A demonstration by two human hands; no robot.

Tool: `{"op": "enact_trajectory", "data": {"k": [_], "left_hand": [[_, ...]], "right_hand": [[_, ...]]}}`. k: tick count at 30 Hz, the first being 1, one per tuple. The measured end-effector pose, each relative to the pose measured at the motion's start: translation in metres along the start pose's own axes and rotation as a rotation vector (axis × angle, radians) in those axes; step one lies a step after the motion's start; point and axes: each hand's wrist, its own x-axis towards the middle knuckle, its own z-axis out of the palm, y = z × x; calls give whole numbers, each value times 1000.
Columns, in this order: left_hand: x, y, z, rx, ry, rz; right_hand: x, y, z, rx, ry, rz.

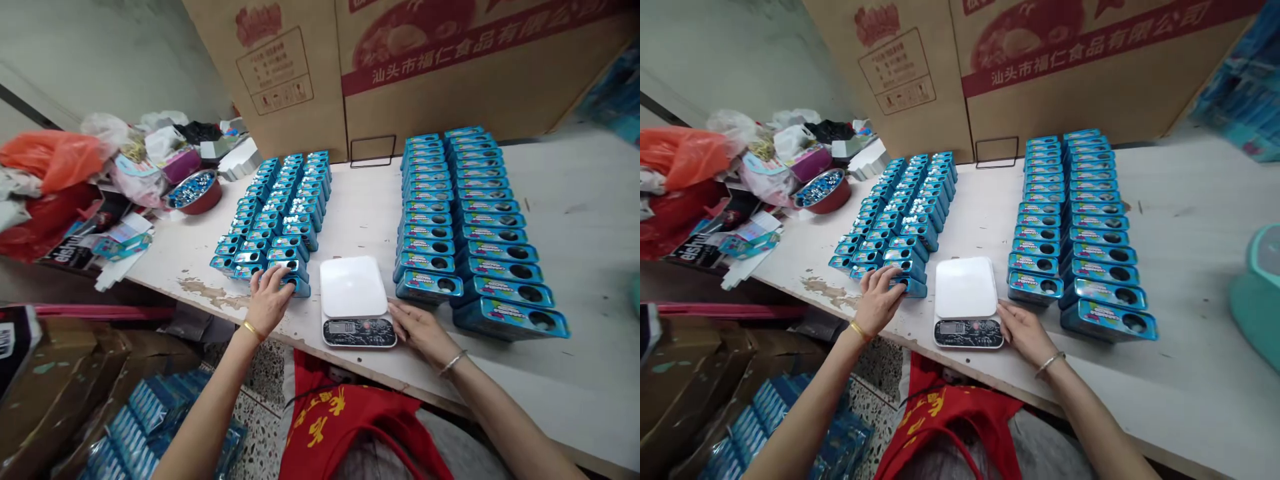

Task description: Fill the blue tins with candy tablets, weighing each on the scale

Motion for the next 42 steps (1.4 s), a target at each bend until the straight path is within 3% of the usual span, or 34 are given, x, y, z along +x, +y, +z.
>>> {"op": "enact_trajectory", "data": {"k": [5,8,13,17,21,24,27,34,42], "left_hand": [[28,11,-36,-93,62,60],[55,26,-47,-194,23,153],[94,53,-32,-259,-167,255],[105,58,-22,-289,-204,237],[92,45,-23,-441,-48,204],[68,34,-22,-581,125,39],[38,28,-14,-700,216,-158],[-11,28,16,-828,184,-417],[-14,32,27,-870,178,-411]], "right_hand": [[11,2,7,-9,-27,-34],[17,4,11,8,-35,-46],[8,2,11,82,23,-30],[-9,-2,7,177,65,15],[-25,-6,1,284,70,79],[-34,-6,-4,331,80,127],[-39,-1,-8,321,93,153],[-42,5,-7,122,103,139],[-39,-2,-3,79,131,98]]}}
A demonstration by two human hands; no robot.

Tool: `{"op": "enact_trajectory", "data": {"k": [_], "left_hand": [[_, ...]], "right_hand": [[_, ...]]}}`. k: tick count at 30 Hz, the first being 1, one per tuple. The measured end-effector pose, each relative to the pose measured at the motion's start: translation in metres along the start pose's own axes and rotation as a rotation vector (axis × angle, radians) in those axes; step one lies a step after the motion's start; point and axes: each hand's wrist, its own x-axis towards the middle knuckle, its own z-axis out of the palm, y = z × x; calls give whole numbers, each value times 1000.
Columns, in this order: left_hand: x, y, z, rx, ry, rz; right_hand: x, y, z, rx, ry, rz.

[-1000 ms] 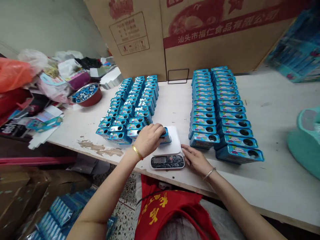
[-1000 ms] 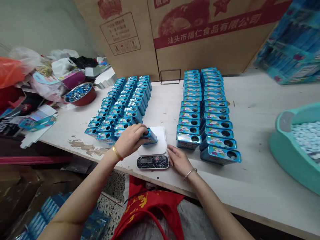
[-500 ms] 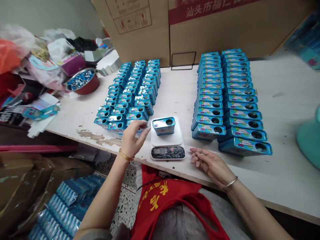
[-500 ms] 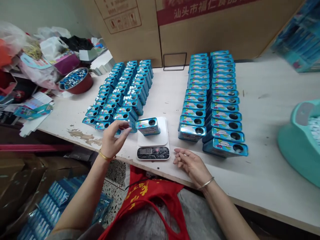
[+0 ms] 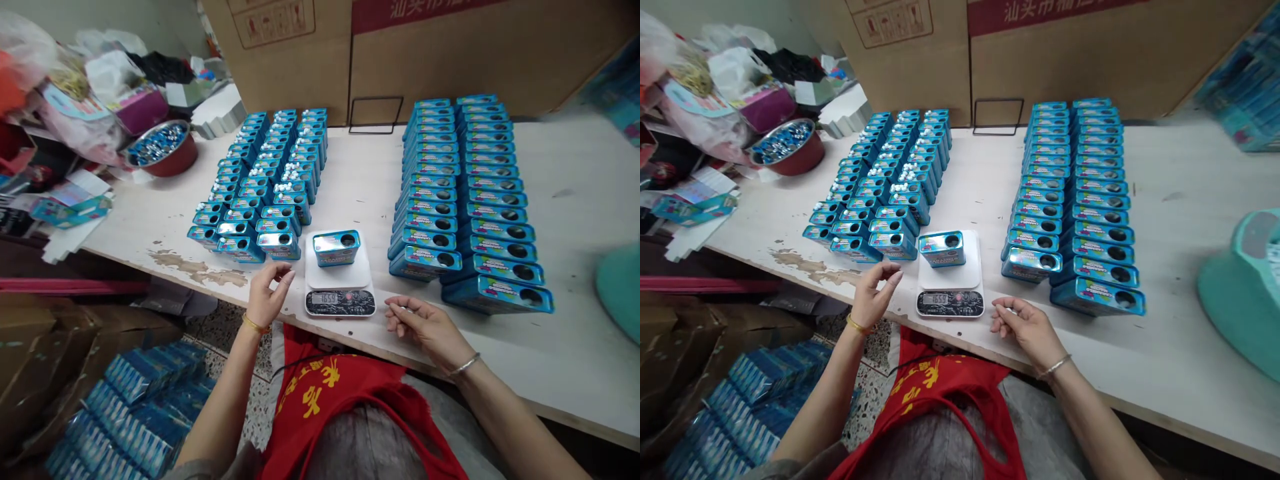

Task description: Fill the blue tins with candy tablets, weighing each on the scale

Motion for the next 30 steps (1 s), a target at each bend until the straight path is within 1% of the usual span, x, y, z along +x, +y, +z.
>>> {"op": "enact_trajectory", "data": {"k": [3,7,9,10,12,14,16,18,19,21,23,24,25,27,30], "left_hand": [[1,1,2,-19,2,9],[4,5,2,-27,10,20],[6,7,3,-48,10,30],[8,8,6,-68,5,38],[14,10,15,-122,-8,64],[23,12,29,-167,-20,99],[34,15,41,-183,-34,136],[43,19,48,-151,-64,225],[47,23,48,-104,-82,310],[49,32,42,49,-90,539],[48,40,33,233,-58,764],[47,43,28,306,-36,843],[46,45,24,360,-17,895],[42,47,18,424,-1,938],[38,44,16,456,18,901]], "right_hand": [[2,-18,11,-53,9,-117],[3,-59,34,-152,-35,-328],[4,-75,45,-155,-64,-378],[4,-80,50,-132,-88,-366],[4,-80,59,-27,-147,-274],[5,-69,65,133,-178,-130],[8,-54,68,296,-171,13],[12,-42,69,435,-164,120],[14,-38,70,502,-157,143],[18,-35,72,631,-124,141],[21,-37,76,723,-78,125],[22,-38,79,748,-60,128],[23,-38,83,761,-51,136],[25,-38,90,774,-55,158],[27,-37,96,791,-71,173]]}}
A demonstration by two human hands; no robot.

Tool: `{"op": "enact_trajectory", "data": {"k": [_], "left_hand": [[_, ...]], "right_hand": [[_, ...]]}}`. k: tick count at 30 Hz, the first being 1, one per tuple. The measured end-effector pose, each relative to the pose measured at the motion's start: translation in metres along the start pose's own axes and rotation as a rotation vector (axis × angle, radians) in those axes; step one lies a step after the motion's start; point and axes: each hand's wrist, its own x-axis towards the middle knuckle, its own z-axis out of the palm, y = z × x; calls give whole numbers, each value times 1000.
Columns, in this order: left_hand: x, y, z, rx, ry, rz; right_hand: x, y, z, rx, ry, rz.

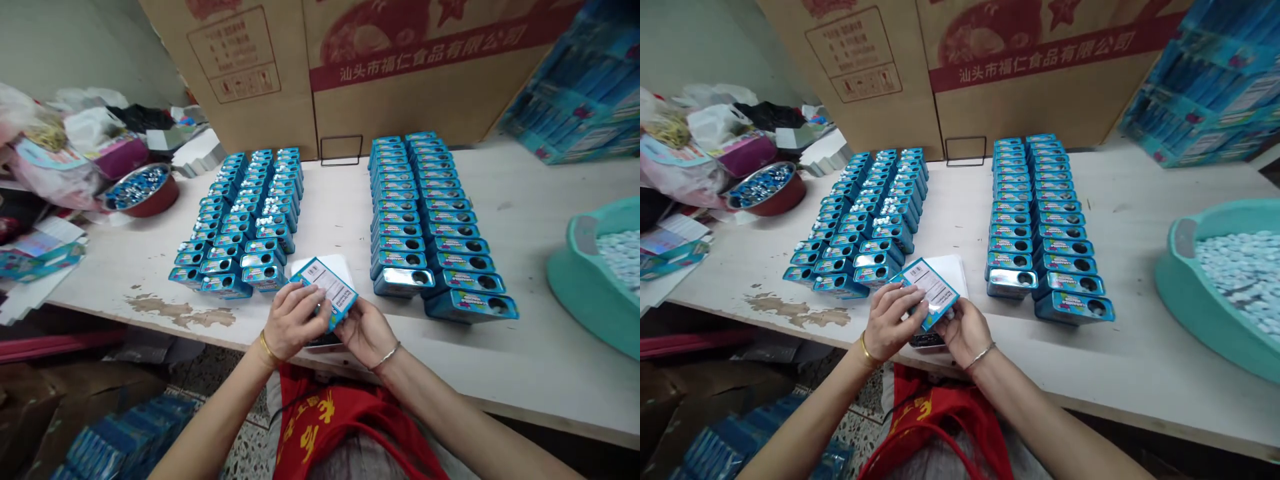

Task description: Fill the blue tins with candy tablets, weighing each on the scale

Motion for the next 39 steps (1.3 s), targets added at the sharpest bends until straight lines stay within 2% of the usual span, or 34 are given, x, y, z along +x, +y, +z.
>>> {"op": "enact_trajectory", "data": {"k": [9,13,18,23,27,30,33,34,37,39], "left_hand": [[-12,4,3,-14,116,-86],[-14,3,9,-94,92,-159],[-15,1,21,-405,88,-392],[-12,-6,36,-709,73,-677],[-11,-14,50,-920,81,-810],[-13,-18,55,-1014,59,-843],[-16,-18,48,-932,21,-794],[-17,-15,42,-839,42,-779],[-19,4,21,-449,223,-767],[-19,26,9,-346,246,-697]], "right_hand": [[2,-5,0,-6,-13,34],[1,-4,2,-4,-8,46],[0,-11,1,-2,-15,35],[-6,-24,-12,-20,-5,8],[-13,-30,-26,-28,2,4],[-18,-31,-35,-29,4,20],[-25,-32,-39,-17,1,58],[-28,-31,-40,-6,3,71],[-37,-29,-41,33,16,97],[-43,-26,-42,67,26,111]]}}
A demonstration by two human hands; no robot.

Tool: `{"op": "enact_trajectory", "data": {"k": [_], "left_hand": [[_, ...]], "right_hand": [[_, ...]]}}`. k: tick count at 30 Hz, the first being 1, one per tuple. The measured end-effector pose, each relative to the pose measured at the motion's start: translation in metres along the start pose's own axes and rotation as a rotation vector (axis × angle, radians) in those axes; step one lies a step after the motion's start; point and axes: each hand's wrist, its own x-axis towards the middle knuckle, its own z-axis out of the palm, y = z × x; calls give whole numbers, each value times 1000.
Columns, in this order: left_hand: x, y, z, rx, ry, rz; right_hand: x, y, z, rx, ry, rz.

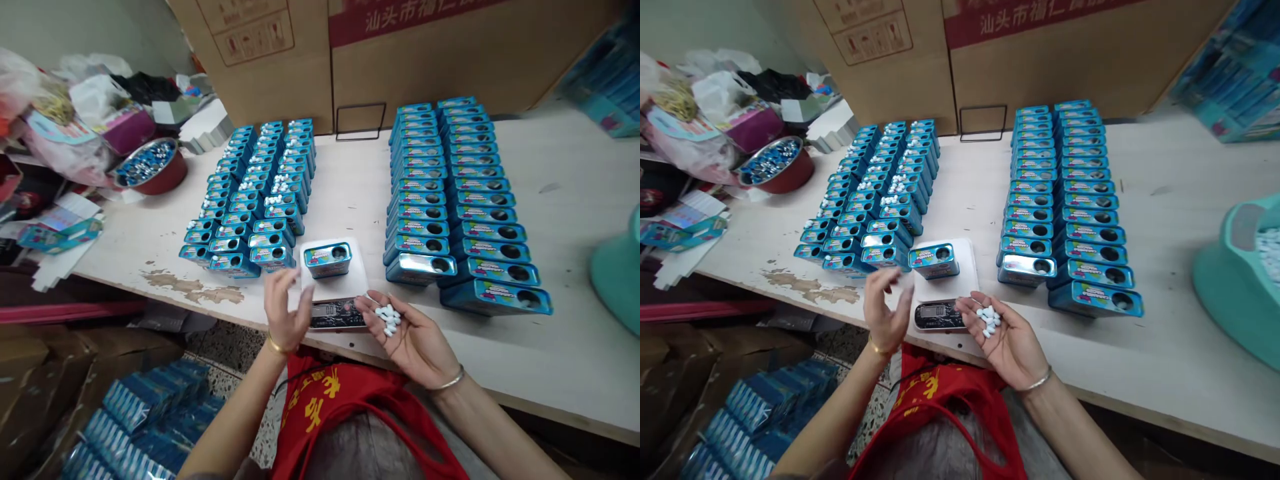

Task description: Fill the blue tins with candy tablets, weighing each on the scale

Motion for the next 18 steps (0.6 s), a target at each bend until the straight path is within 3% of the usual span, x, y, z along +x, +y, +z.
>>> {"op": "enact_trajectory", "data": {"k": [5,10,14,18], "left_hand": [[-35,53,16,-39,-479,236],[-51,72,39,93,-614,268],[-52,72,40,103,-713,311],[-54,72,41,111,-711,263]], "right_hand": [[-7,15,-8,76,22,77],[-12,22,-21,149,60,147],[-14,22,-28,137,45,157],[-15,23,-24,125,38,142]]}}
